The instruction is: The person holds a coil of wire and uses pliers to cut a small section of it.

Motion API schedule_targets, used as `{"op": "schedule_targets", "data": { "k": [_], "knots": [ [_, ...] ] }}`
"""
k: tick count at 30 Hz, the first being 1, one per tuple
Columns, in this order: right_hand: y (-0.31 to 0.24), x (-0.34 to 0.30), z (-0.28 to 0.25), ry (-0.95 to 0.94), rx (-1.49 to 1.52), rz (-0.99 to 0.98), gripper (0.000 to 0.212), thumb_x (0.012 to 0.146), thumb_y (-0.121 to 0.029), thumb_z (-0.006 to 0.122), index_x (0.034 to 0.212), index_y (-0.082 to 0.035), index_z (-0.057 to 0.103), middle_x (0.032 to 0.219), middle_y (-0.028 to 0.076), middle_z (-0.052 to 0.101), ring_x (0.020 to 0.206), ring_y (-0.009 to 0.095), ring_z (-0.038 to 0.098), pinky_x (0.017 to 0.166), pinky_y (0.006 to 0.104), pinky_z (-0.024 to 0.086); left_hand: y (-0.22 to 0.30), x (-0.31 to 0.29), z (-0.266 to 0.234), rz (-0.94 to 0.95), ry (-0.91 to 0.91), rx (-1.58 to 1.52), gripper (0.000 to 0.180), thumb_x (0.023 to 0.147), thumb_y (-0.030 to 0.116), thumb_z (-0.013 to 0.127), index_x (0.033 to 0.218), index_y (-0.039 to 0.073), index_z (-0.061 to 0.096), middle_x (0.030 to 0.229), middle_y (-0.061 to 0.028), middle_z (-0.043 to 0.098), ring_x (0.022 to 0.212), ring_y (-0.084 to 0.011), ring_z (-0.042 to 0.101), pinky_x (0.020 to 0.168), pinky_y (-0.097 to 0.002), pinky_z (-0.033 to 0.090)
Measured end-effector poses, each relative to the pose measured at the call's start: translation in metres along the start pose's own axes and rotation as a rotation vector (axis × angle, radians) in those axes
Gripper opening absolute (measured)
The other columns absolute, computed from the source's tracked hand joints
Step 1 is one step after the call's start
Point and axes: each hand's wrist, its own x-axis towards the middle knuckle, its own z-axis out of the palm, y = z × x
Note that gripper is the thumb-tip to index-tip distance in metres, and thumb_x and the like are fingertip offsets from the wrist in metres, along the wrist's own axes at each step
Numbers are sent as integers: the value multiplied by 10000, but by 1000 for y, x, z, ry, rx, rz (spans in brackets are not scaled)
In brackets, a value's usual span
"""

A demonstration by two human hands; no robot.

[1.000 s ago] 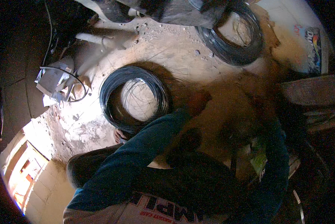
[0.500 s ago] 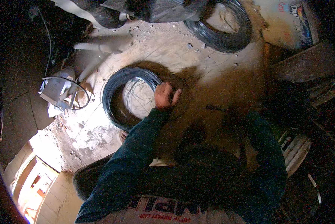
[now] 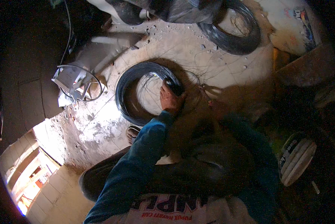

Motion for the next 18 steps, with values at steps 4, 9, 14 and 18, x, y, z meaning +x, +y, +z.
{"op": "schedule_targets", "data": {
  "k": [4, 9, 14, 18],
  "knots": [
    [44, 30, 50, 52, -215, -484, 329, 901, -263, 479, 1145, -49, 527, 1030, 206, 601, 888, 360, 591, 804, 453, 463, 5, 8, 13, -135, 132, 15, 1003, 645, 371, 773, 1380, 27, 181, 1337, -192, 372, 1233, -336, 362, 999, -428, 308],
    [11, 55, 101, -171, -308, -111, 341, 890, -267, 465, 1129, -32, 528, 1039, 221, 592, 917, 383, 579, 822, 457, 456, -12, 8, 13, -18, 195, -35, 997, 626, 325, 770, 1384, 46, 187, 1300, -199, 442, 1182, -333, 448, 965, -447, 344],
    [-50, 36, 66, -188, 13, -178, 295, 873, -229, 464, 1069, -17, 526, 979, 246, 584, 859, 387, 579, 757, 471, 445, -30, 8, 2, -55, 160, -2, 965, 627, 289, 748, 1385, 56, 197, 1294, -193, 456, 1147, -334, 481, 910, -439, 394],
    [-57, 53, 87, -242, -118, -257, 259, 861, -207, 482, 1033, -17, 521, 913, 236, 591, 839, 393, 582, 730, 475, 441, -43, 7, -15, -62, 155, 14, 946, 637, 232, 743, 1381, 65, 183, 1224, -228, 508, 1058, -378, 539, 879, -450, 421]
  ]
}}
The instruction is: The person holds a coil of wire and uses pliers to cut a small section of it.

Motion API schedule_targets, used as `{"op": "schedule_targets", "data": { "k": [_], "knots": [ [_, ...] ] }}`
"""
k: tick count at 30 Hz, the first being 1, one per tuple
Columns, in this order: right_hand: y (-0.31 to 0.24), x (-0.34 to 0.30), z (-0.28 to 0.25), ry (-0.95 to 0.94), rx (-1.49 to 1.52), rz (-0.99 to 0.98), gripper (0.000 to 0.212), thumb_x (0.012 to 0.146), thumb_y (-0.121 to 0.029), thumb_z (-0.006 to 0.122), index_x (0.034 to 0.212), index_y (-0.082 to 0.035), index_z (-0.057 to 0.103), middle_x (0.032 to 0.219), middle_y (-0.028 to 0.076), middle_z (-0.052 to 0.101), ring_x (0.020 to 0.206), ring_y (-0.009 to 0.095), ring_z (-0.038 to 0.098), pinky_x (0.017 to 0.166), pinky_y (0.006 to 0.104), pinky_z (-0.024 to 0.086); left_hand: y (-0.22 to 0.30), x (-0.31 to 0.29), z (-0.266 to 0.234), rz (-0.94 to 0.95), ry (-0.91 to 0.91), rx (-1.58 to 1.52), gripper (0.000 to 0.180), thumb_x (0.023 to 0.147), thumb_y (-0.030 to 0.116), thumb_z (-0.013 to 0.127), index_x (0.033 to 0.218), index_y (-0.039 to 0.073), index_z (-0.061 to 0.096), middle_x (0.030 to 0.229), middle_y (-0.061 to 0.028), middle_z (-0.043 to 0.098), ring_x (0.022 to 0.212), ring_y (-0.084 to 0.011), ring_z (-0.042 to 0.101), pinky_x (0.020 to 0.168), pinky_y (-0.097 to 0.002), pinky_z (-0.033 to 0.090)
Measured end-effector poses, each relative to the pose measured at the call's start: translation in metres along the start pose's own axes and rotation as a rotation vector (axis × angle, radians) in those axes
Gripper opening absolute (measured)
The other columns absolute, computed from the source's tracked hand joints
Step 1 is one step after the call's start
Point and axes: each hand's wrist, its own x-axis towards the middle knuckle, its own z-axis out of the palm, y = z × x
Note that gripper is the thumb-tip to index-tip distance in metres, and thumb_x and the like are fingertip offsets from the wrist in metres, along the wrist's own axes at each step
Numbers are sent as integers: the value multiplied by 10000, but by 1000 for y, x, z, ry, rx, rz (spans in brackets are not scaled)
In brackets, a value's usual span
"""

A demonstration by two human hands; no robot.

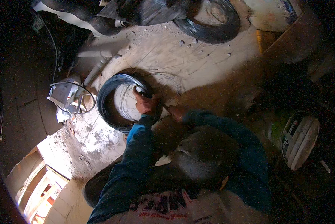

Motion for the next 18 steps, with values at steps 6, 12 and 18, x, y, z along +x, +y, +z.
{"op": "schedule_targets", "data": {
  "k": [6, 12, 18],
  "knots": [
    [-47, 35, 26, 41, 151, 8, 258, 831, -230, 533, 987, -26, 515, 844, 221, 599, 805, 393, 585, 702, 479, 445, -24, 11, -49, -98, -28, -1, 925, 659, 230, 724, 1384, 106, 164, 1028, -249, 609, 940, -414, 592, 834, -446, 461],
    [-44, 56, 29, -31, 121, -87, 272, 832, -259, 549, 973, -29, 513, 861, 234, 596, 803, 392, 581, 690, 485, 441, -63, 11, -38, 21, 242, 220, 929, 617, 320, 716, 1365, 48, 236, 1296, -222, 396, 1188, -386, 391, 975, -481, 301],
    [34, -42, -8, 98, 114, -44, 328, 867, -310, 517, 1019, -22, 549, 937, 208, 600, 857, 349, 585, 728, 457, 451, 37, -10, -4, 716, 263, 52, 424, 719, 81, 599, 1135, 38, 531, 1098, -200, 528, 1066, -372, 480, 912, -454, 357]
  ]
}}
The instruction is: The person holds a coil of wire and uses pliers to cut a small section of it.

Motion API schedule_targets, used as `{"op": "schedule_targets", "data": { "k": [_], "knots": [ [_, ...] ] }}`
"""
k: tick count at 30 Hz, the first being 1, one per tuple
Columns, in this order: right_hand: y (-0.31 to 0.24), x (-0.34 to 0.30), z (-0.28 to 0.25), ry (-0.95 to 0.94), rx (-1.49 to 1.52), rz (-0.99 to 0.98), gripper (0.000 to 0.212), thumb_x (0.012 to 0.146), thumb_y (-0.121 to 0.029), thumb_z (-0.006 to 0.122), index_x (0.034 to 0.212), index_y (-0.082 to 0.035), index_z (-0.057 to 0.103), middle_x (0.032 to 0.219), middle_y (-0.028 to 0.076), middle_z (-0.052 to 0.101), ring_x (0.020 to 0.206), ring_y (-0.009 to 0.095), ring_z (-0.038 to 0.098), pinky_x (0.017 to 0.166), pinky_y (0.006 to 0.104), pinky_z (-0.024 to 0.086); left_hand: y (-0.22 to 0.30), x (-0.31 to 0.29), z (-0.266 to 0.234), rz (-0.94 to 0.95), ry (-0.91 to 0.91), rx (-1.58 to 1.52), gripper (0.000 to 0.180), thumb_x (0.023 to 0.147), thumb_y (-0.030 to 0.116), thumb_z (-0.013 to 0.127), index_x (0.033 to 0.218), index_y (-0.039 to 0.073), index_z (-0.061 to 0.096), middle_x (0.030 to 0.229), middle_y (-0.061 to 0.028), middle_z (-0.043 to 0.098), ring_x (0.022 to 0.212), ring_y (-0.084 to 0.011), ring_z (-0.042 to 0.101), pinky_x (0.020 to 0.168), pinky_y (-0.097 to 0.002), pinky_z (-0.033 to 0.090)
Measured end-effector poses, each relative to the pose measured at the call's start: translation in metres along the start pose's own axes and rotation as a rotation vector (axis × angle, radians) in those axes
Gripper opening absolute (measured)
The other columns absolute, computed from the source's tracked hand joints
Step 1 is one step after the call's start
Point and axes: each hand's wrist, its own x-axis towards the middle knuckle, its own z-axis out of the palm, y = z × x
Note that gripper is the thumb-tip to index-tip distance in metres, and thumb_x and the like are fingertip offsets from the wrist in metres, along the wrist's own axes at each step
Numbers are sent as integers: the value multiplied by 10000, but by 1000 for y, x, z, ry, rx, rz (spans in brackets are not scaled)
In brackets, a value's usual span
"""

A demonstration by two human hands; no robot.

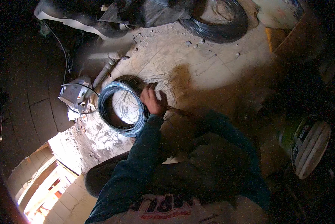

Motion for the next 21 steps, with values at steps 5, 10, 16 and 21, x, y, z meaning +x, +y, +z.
{"op": "schedule_targets", "data": {
  "k": [5, 10, 16, 21],
  "knots": [
    [5, -36, -26, 245, 195, 119, 353, 888, -326, 493, 1040, -14, 552, 970, 191, 601, 868, 329, 586, 753, 429, 453, -34, 32, 35, -113, -335, -173, 590, 803, 240, 630, 1294, 26, 385, 1183, -225, 495, 1107, -376, 484, 943, -414, 396],
    [11, -54, -52, 495, 411, 250, 379, 910, -343, 469, 1061, -6, 554, 1002, 173, 602, 878, 309, 586, 778, 400, 454, -8, 35, 48, 100, -635, 35, 721, 768, 350, 660, 1352, 84, 332, 1088, -168, 571, 1071, -348, 510, 907, -419, 417],
    [9, -43, -60, 635, 539, 311, 377, 902, -339, 510, 1063, -1, 553, 918, 132, 608, 840, 262, 583, 771, 373, 449, 22, 17, 32, 81, -484, -274, 483, 747, 333, 690, 1115, 96, 485, 707, -58, 574, 700, -263, 573, 703, -406, 426],
    [38, -24, -37, 671, 556, 207, 313, 901, -287, 530, 1035, -7, 568, 906, 146, 607, 851, 260, 582, 777, 373, 443, 25, -3, 1, 95, -388, -354, 341, 738, 354, 691, 918, 94, 563, 630, -34, 531, 624, -244, 536, 691, -378, 385]
  ]
}}
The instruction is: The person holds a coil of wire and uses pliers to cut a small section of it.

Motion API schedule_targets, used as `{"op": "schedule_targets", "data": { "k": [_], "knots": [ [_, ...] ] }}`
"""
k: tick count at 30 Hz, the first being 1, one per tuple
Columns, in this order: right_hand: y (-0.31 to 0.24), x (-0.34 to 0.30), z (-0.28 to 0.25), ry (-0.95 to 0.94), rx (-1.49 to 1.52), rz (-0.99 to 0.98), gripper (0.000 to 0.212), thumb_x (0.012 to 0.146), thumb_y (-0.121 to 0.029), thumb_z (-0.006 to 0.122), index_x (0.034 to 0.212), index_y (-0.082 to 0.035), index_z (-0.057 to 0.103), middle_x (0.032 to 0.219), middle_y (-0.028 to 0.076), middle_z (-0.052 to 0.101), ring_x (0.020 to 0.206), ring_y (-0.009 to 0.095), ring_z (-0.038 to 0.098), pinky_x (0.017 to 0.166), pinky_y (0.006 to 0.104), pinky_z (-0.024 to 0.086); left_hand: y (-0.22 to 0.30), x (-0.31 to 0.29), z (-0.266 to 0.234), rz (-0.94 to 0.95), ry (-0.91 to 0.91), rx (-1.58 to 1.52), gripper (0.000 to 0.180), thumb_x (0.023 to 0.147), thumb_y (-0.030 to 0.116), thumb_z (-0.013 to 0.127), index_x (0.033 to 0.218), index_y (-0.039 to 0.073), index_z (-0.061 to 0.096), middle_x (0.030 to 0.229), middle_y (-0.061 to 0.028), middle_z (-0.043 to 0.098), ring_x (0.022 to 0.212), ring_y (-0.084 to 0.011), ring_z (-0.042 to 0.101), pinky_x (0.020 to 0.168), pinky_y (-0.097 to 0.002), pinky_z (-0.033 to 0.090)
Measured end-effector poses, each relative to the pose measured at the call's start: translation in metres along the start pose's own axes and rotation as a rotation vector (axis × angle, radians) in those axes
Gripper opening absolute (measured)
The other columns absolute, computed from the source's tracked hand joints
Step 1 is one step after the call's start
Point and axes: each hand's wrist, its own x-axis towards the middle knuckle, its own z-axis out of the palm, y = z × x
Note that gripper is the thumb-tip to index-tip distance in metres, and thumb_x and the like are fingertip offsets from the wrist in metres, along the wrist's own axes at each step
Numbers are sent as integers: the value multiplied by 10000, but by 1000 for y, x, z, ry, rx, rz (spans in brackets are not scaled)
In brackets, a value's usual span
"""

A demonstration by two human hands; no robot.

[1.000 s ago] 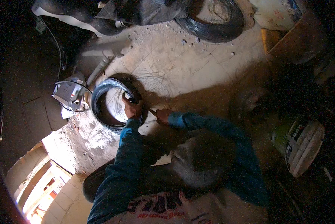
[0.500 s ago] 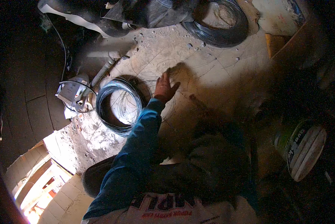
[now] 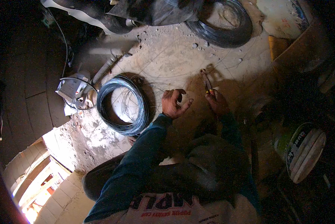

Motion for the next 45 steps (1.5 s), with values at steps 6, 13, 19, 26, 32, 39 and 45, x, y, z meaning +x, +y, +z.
{"op": "schedule_targets", "data": {
  "k": [6, 13, 19, 26, 32, 39, 45],
  "knots": [
    [7, -2, 16, -68, 91, -101, 273, 888, -265, 546, 1018, -26, 574, 889, 92, 595, 810, 209, 564, 751, 333, 437, -2, -7, 5, 43, 173, -77, 342, 730, 212, 735, 963, 61, 534, 645, -62, 546, 598, -239, 552, 590, -362, 448],
    [-11, -19, 50, -112, 676, 258, 241, 878, -250, 550, 1033, -67, 574, 903, 38, 599, 797, 168, 567, 738, 306, 443, -12, -4, 8, -142, 100, -75, 391, 775, 182, 695, 1073, 49, 479, 660, -76, 546, 576, -223, 566, 540, -333, 457],
    [-10, -39, 31, 34, 19, 226, 269, 859, -244, 555, 1064, -69, 556, 888, 113, 625, 834, 222, 601, 719, 344, 473, 2, 12, 20, -286, -177, 28, 250, 804, 287, 660, 987, 122, 614, 737, -80, 576, 684, -269, 578, 626, -383, 463],
    [-21, -34, -11, 42, -582, -271, 399, 890, -364, 495, 1157, -76, 569, 910, 178, 605, 843, 367, 578, 757, 423, 461, -34, -3, 25, -182, 50, -57, 155, 848, 238, 621, 910, 102, 661, 875, -95, 635, 764, -222, 601, 639, -325, 470],
    [-64, -19, -38, -170, -648, -211, 325, 915, -218, 461, 1217, -128, 539, 1036, 189, 603, 901, 361, 593, 778, 465, 476, -41, -4, 32, -394, 65, -494, 235, 854, 265, 619, 975, 64, 634, 822, -97, 639, 798, -228, 590, 721, -336, 464],
    [-83, 11, -30, -231, -930, -347, 350, 915, -181, 483, 1264, -200, 502, 1025, 167, 607, 884, 353, 594, 759, 464, 476, -37, -7, 14, -415, 106, -711, 178, 872, 186, 615, 948, 25, 597, 797, -31, 592, 740, -117, 528, 688, -266, 433],
    [-81, 18, -43, -228, -992, -445, 375, 839, -81, 514, 1198, -174, 568, 879, 115, 561, 809, 289, 563, 713, 392, 457, -36, -4, 11, -376, 51, -711, 142, 884, 152, 594, 942, 22, 595, 823, -21, 596, 772, -108, 532, 708, -264, 436]
  ]
}}
